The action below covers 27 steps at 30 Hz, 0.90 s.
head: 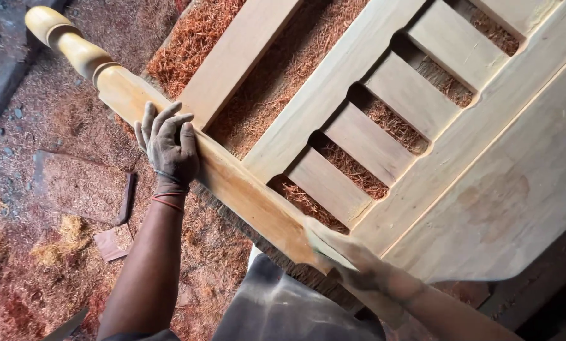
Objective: Smoothing the surface of a wooden furniture headboard using sandpaper in a workshop environment.
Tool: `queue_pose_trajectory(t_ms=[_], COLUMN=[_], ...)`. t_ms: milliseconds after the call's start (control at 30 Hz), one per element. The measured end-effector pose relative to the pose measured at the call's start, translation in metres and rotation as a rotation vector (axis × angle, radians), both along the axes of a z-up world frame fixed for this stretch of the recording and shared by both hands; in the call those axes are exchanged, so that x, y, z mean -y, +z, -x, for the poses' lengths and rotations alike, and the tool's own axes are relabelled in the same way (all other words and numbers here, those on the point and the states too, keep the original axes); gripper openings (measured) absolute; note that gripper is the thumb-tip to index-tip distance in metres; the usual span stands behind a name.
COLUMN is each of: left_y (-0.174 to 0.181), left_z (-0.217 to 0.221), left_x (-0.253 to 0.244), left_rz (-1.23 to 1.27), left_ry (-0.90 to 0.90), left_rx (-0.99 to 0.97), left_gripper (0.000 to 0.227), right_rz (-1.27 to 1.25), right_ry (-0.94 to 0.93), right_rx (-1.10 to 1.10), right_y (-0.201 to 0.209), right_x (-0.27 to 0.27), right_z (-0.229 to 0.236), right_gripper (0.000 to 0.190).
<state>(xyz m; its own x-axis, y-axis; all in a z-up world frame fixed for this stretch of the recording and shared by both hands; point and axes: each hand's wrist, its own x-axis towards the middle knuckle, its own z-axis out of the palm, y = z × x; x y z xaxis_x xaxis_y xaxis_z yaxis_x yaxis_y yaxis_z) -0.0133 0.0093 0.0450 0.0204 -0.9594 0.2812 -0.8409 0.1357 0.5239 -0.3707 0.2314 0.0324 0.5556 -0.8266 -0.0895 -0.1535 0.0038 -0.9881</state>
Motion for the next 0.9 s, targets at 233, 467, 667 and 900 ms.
queue_pose_trajectory(t_ms=[233, 467, 667, 900], left_y=[0.001, -0.002, 0.003, -0.004], left_z=[0.000, 0.000, 0.001, -0.002], left_x=[0.000, 0.001, -0.001, 0.003], left_rz=[-0.005, 0.024, 0.000, -0.007], left_ry=[-0.019, -0.008, -0.009, -0.031], left_rx=[0.026, 0.016, 0.010, 0.064], left_gripper=[0.017, 0.017, 0.018, 0.018], right_rz=[-0.037, -0.006, -0.187, -0.061], right_ry=[0.058, -0.021, 0.076, -0.003], right_rx=[-0.195, -0.026, -0.177, -0.059], right_y=[-0.009, 0.022, -0.047, 0.021], right_x=[0.045, -0.002, 0.053, -0.002], right_z=[-0.039, 0.009, -0.058, 0.009], right_gripper=[0.057, 0.055, 0.044, 0.051])
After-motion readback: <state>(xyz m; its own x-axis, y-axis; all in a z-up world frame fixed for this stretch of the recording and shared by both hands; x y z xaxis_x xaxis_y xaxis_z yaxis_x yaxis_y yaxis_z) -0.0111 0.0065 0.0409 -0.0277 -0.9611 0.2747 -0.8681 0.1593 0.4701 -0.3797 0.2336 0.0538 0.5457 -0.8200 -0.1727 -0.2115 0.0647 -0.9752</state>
